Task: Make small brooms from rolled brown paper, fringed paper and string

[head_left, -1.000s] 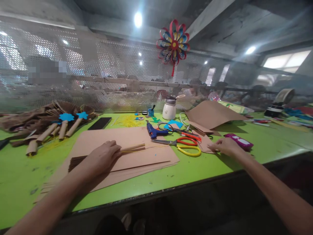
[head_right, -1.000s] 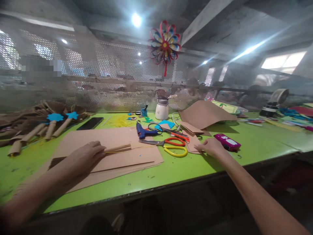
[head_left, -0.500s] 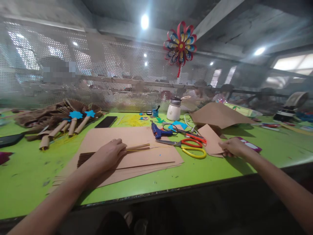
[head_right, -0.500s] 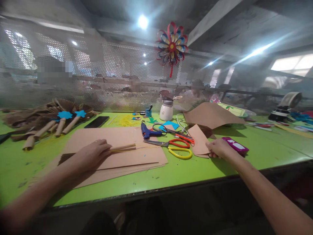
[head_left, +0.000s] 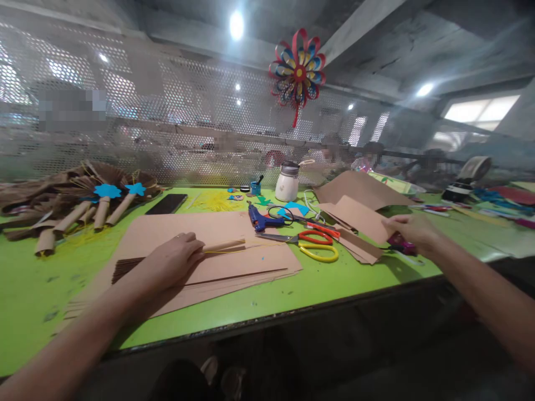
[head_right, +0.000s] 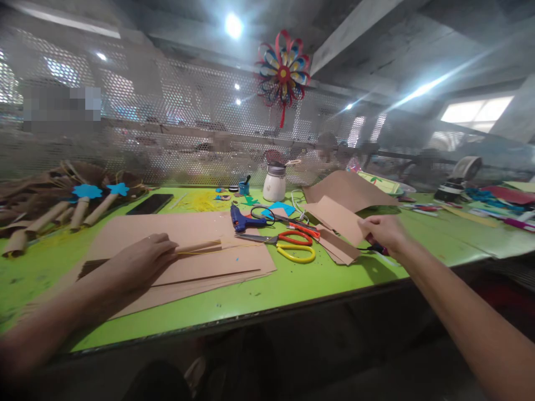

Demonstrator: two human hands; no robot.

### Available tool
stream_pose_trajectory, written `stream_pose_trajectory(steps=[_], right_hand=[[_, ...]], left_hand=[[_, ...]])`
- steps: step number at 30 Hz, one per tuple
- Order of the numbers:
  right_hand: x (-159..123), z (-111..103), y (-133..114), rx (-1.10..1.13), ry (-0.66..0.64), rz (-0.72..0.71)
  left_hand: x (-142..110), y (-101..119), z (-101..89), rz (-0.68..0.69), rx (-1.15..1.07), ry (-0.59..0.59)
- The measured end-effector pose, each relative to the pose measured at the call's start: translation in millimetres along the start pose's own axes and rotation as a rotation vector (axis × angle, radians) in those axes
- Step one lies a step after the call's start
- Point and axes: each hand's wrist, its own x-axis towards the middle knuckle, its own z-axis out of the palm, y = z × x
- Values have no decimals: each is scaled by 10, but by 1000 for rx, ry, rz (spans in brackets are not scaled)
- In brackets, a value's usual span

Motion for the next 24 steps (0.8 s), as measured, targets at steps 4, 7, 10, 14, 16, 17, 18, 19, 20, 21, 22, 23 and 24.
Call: stream_pose_trajectory(steps=[4,7,10,14,16,17,18,19,20,21,22,23,24], right_hand=[[-127,71,-274,282,17,26],[-509,335,-668,503,-139,33],[-1054,771,-1065,664,-514,135],[-1609,1343,-1417,755,-974,181],[-1719,1555,-1530,778,-1102,204],[-1740,1641,-1579,787,-1138,213],[-1746,1716,-1624,801,-1156,222],[-1743,1782,-1667,820,-1152,229],[-1736,1844,-1706,845,-1123,241],[-1727,1902,-1742,874,-1080,254],[-1717,1957,-1771,901,-1028,268],[-1709,2008,-1793,920,-976,284],[-1701,2055,-1807,929,-936,298]], left_hand=[[-5,49,-33,-8,-12,-15],[-51,172,-128,-41,-21,-20],[-101,292,-223,-87,-49,-5],[-84,239,-267,-62,-19,-51],[-39,145,-296,-69,27,-60],[-12,102,-324,-67,41,-60],[15,71,-363,-58,51,-61],[40,54,-411,-44,59,-63],[61,54,-468,-29,66,-66],[78,68,-528,-16,73,-70],[91,95,-585,-9,80,-77],[101,129,-635,-5,83,-88],[108,167,-671,-6,80,-99]])
